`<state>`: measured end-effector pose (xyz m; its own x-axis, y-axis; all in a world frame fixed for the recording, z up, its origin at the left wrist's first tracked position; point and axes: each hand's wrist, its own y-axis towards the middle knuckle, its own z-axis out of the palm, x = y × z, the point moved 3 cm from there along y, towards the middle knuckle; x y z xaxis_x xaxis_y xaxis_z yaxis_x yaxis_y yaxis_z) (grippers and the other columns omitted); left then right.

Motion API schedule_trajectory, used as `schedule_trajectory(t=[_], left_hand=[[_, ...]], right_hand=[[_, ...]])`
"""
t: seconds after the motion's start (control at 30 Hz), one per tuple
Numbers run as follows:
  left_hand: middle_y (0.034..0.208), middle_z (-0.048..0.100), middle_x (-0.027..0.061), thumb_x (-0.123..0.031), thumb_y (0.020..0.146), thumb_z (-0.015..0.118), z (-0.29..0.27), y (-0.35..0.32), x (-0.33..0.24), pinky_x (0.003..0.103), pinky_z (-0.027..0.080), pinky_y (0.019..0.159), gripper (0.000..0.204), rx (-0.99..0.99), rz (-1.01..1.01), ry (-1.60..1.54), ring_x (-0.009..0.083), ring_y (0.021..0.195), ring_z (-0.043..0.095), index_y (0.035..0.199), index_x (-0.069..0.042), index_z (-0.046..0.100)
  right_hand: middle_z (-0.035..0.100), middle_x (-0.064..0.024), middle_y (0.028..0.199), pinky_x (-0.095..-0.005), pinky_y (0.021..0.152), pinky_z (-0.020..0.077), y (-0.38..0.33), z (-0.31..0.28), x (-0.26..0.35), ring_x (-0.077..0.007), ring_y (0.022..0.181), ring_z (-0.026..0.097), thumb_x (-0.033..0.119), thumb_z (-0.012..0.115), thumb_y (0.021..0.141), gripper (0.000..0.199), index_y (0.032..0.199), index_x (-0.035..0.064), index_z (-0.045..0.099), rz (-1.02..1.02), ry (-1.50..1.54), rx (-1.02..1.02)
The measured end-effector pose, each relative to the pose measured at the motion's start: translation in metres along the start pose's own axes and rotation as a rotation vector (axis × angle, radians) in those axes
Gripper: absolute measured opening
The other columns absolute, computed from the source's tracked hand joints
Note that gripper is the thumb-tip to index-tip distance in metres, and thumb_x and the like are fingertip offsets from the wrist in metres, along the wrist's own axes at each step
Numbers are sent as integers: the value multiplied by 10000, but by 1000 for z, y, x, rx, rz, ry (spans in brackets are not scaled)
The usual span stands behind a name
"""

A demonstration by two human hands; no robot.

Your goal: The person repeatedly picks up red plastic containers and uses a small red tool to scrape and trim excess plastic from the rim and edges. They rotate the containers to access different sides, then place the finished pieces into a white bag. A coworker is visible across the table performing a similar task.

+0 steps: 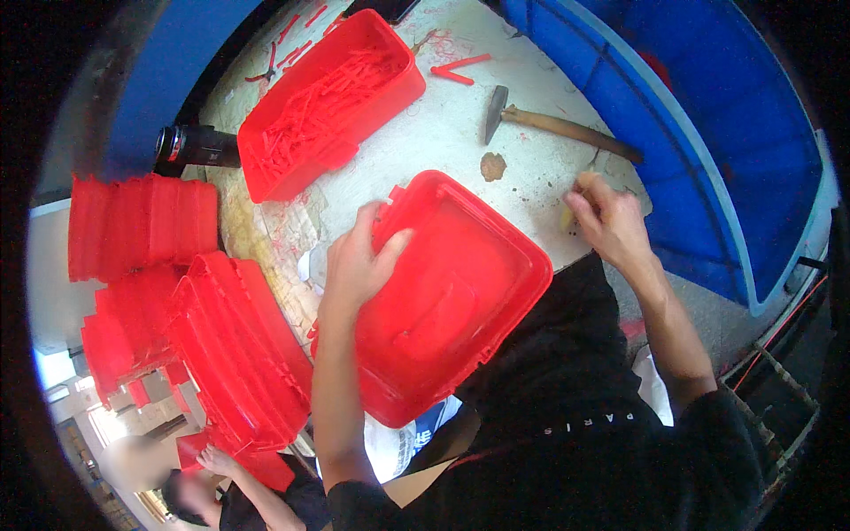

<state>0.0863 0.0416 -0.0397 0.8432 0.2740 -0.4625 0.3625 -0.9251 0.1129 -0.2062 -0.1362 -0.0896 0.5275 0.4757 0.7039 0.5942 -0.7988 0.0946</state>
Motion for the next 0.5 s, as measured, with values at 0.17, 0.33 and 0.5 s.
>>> schedule_trajectory(t=[0.17, 0.33, 0.5], left_hand=[[719, 674, 184, -358, 900, 699, 27, 30, -33, 443, 527, 608, 348, -33, 35, 136, 382, 672, 679, 1080, -70, 623], [697, 672, 171, -347, 877, 734, 39, 30, -46, 416, 528, 582, 292, 11, -48, 72, 357, 650, 681, 946, -72, 663], [668, 659, 144, -247, 832, 805, 41, 25, -47, 340, 505, 553, 259, -57, -48, 128, 253, 588, 668, 924, -59, 654]], right_hand=[[650, -71, 813, -329, 640, 498, -31, -13, -7, -163, 700, 625, 34, 628, 882, 268, 1130, 54, 529, 260, 555, 33], [561, -5, 881, -284, 767, 458, -36, -3, 1, -95, 863, 523, 63, 533, 965, 241, 1206, 63, 538, 223, 751, 333], [634, -99, 894, -373, 749, 496, -25, 18, 15, -248, 843, 633, 90, 555, 945, 239, 1180, 45, 545, 174, 856, 460]])
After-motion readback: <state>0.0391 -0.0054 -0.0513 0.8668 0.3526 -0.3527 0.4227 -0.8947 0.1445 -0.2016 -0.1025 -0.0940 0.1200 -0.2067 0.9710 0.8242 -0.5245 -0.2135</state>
